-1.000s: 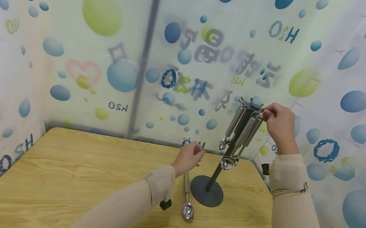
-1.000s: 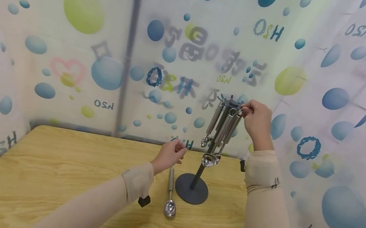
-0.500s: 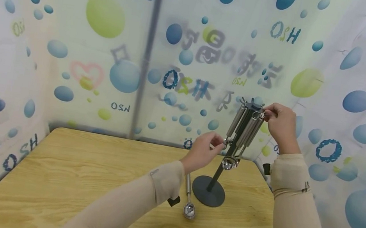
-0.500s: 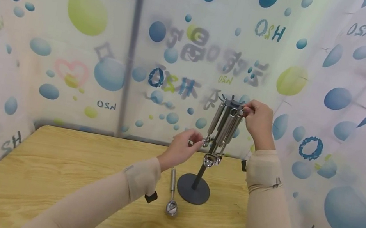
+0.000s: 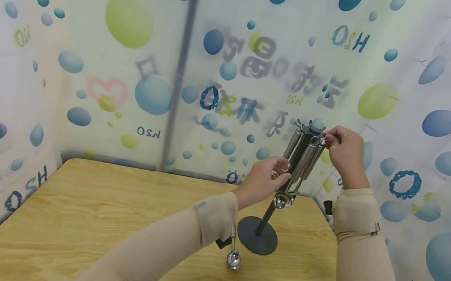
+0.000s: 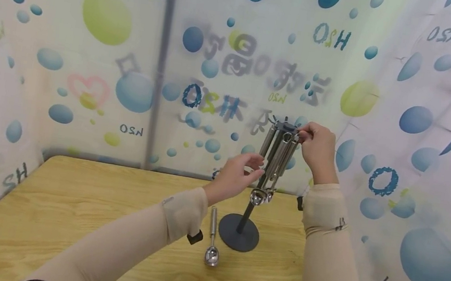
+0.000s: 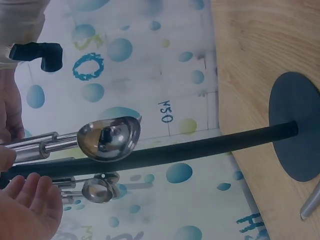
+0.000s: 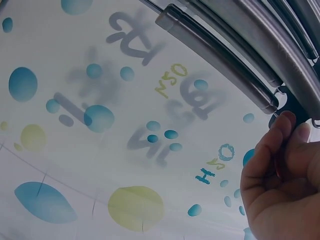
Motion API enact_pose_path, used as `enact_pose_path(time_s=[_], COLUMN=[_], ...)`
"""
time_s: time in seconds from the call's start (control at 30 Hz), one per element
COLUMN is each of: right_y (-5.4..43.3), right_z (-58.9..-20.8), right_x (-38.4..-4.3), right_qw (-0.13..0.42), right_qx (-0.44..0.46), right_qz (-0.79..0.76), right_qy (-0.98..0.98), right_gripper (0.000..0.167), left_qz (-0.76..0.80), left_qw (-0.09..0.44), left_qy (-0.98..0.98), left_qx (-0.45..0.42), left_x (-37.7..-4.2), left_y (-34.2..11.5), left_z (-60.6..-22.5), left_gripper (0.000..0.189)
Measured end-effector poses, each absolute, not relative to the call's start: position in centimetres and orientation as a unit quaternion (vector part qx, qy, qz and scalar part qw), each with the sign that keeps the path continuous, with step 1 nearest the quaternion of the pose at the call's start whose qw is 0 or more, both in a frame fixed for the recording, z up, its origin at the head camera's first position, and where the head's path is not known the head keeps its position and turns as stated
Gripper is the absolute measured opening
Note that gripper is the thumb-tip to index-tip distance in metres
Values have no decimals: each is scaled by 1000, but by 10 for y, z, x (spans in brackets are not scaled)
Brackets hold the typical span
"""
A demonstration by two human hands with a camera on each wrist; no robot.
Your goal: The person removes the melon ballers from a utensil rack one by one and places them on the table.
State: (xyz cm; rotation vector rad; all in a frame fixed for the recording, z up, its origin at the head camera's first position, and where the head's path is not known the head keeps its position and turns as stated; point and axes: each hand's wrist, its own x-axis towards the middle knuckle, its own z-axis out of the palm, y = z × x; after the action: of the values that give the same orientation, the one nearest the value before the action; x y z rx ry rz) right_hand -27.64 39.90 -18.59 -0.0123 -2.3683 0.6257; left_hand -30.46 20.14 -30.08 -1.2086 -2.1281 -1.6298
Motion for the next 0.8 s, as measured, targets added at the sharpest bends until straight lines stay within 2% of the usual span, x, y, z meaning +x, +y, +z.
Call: enact_pose_path(time_s=[0.3,0.8], right_y=[397,400], right_z=[-186,-188], right_x=[-276,-276], right_qw=[343,349], right_qx=[-4,2], right_qz=[231,238], right_qy=[-910,-906], right_gripper=[24,22], left_qz=[-552,-594], left_qw=[106,81], left_qy=[-730,-708], left_qx=[-390,-374], left_x=[-300,-300], left_y=[212,230], left_z=[-288,-281], left_gripper=[36,38])
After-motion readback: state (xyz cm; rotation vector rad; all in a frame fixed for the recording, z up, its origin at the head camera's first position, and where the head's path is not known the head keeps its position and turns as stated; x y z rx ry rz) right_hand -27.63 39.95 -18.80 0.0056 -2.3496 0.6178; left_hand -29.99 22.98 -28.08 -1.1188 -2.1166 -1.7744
